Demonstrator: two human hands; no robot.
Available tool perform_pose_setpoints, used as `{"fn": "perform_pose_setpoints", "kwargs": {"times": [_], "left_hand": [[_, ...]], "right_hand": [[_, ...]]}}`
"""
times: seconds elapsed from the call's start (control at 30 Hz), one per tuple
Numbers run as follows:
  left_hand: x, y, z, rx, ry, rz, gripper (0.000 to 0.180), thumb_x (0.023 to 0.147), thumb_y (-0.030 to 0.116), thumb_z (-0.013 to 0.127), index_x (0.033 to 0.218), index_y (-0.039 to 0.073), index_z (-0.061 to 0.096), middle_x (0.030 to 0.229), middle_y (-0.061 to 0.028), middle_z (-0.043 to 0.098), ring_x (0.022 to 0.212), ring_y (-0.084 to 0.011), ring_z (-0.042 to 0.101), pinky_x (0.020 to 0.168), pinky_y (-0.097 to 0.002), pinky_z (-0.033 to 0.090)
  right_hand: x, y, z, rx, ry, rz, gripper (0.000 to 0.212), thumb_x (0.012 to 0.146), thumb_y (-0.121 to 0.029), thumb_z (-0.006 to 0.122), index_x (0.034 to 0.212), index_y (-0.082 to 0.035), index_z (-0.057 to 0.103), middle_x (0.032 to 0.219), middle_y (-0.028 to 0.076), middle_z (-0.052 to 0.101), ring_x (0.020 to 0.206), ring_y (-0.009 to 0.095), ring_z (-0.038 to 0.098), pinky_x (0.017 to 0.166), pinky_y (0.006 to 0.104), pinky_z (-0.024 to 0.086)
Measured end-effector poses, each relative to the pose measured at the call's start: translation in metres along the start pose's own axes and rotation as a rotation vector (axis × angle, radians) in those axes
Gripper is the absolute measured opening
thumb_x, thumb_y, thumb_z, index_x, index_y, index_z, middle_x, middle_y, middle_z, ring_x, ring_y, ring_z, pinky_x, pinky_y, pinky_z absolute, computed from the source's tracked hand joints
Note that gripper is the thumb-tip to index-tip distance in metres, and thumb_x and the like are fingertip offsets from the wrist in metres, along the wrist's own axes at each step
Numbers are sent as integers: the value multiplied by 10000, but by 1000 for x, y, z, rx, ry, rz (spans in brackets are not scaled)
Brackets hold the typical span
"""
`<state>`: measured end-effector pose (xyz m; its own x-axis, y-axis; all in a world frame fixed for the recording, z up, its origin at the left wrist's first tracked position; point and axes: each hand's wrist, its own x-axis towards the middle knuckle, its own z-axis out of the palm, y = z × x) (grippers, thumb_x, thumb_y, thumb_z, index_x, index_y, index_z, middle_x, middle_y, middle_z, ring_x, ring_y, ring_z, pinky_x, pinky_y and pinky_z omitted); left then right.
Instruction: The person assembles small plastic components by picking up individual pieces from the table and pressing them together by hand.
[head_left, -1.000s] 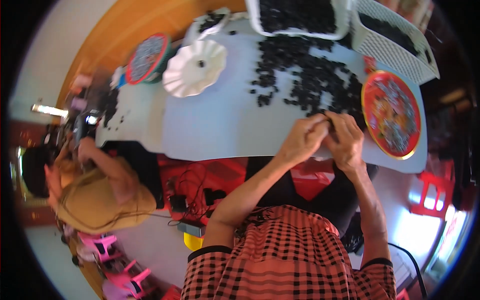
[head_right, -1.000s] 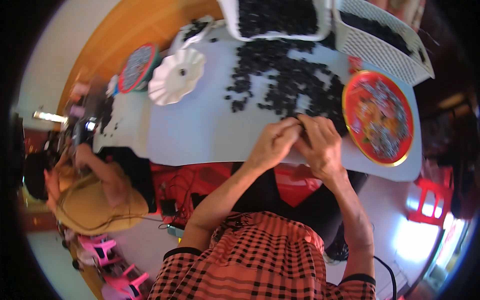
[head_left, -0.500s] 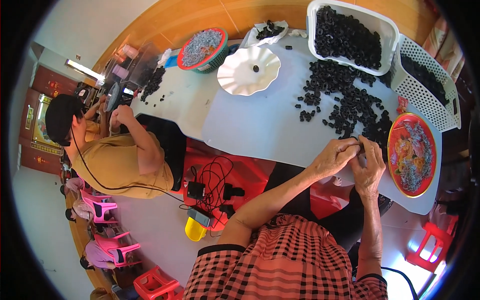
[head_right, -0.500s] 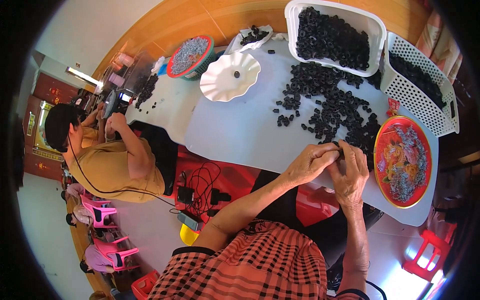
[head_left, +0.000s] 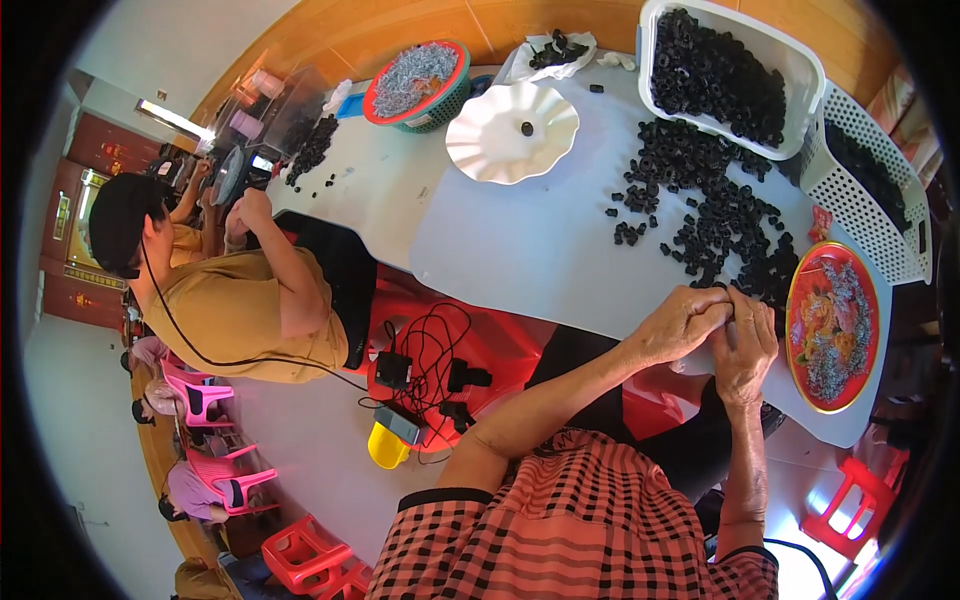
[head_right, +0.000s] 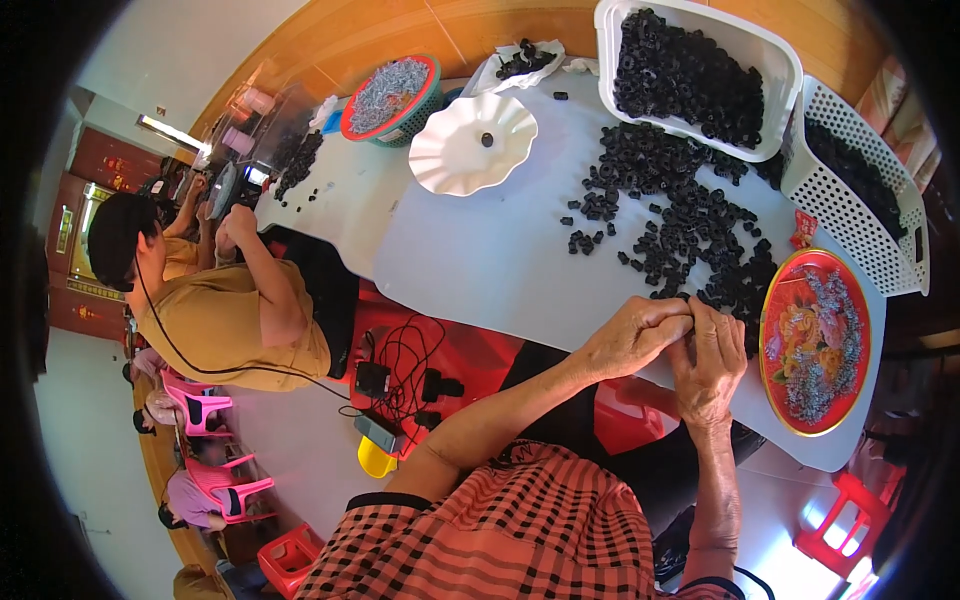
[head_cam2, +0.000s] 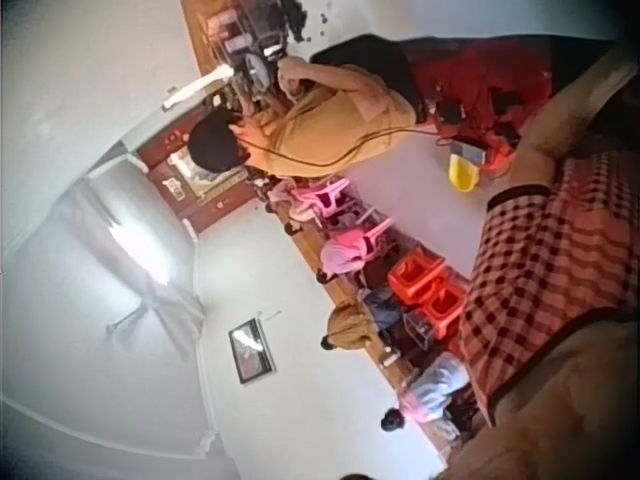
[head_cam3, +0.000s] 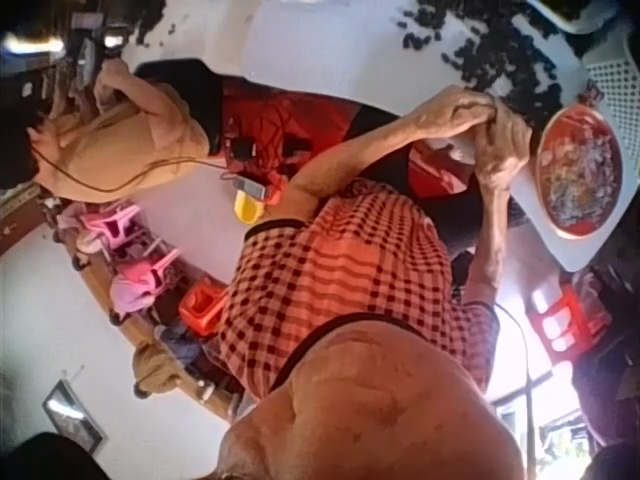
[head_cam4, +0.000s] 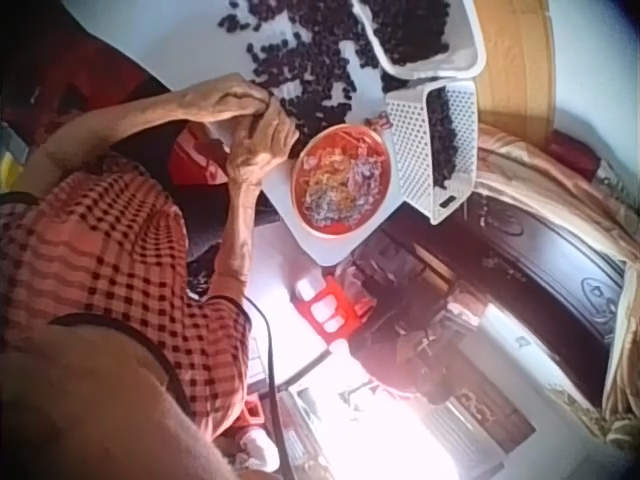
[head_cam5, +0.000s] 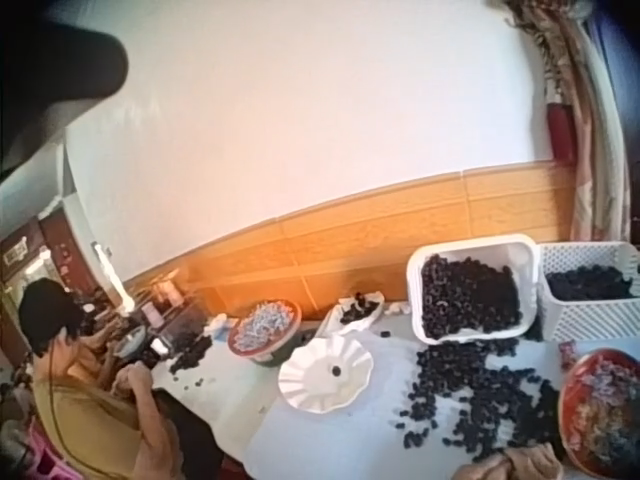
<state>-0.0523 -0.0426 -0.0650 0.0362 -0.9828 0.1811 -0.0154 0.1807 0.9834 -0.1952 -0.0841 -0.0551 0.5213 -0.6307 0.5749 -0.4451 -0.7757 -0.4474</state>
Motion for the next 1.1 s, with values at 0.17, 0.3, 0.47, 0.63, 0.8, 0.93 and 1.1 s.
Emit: {"fn": "perform_pose_setpoints", "kwargs": {"times": [0.17, 0.3, 0.47, 0.63, 0.8, 0.93, 1.1], "left_hand": [[0, 0, -1, -1, -21, -39, 253, 950, 199, 476, 877, -28, 562, 638, -32, 453, 607, -76, 395, 537, -270, 370], [1, -1, -1, 19, -16, -24, 258, 943, 203, 482, 864, -27, 569, 642, -29, 464, 616, -70, 402, 540, -269, 371], [-2, 0, -1, 30, -10, 2, 258, 933, 202, 487, 860, -27, 579, 664, -30, 500, 630, -78, 428, 556, -271, 390], [-3, 4, 3, -12, 8, 6, 264, 933, 202, 485, 866, -36, 579, 699, -39, 548, 673, -80, 476, 600, -265, 423], [9, -14, -1, 436, -6, 325, 159, 873, 169, 483, 844, 13, 492, 755, -204, 569, 730, -374, 587, 642, -432, 465], [2, 6, -11, 108, 38, -46, 437, 987, 321, 338, 1004, -24, 605, 887, -143, 684, 836, -216, 646, 723, -354, 482], [4, 8, 0, -223, 70, -142, 535, 998, 422, 366, 944, -29, 649, 769, -1, 589, 708, -92, 506, 638, -273, 416]], "right_hand": [[-1, -1, 0, 9, 18, 2, 429, 700, -31, 723, 1112, 28, 617, 1016, 145, 641, 884, 309, 601, 802, 391, 470], [0, 0, 0, -4, 32, -18, 419, 694, -27, 721, 1098, 28, 623, 1006, 148, 647, 880, 311, 609, 799, 387, 475], [-3, -2, 1, 21, 26, 9, 408, 700, 11, 686, 1103, 28, 626, 1013, 165, 647, 924, 324, 615, 849, 392, 485], [-7, -1, 1, 50, 39, 110, 407, 679, -66, 743, 1067, 2, 638, 976, 144, 654, 843, 300, 623, 777, 374, 492], [-2, 2, 3, 67, 63, 93, 370, 679, -100, 754, 1029, -25, 659, 947, 139, 662, 859, 316, 629, 790, 387, 494], [6, 1, 12, 145, 140, -5, 368, 687, -150, 765, 1010, -19, 649, 844, 106, 641, 770, 285, 615, 698, 391, 472], [0, 9, 3, 143, 99, 59, 399, 697, -122, 759, 1060, -9, 638, 883, 104, 639, 776, 272, 605, 715, 357, 494]]}}
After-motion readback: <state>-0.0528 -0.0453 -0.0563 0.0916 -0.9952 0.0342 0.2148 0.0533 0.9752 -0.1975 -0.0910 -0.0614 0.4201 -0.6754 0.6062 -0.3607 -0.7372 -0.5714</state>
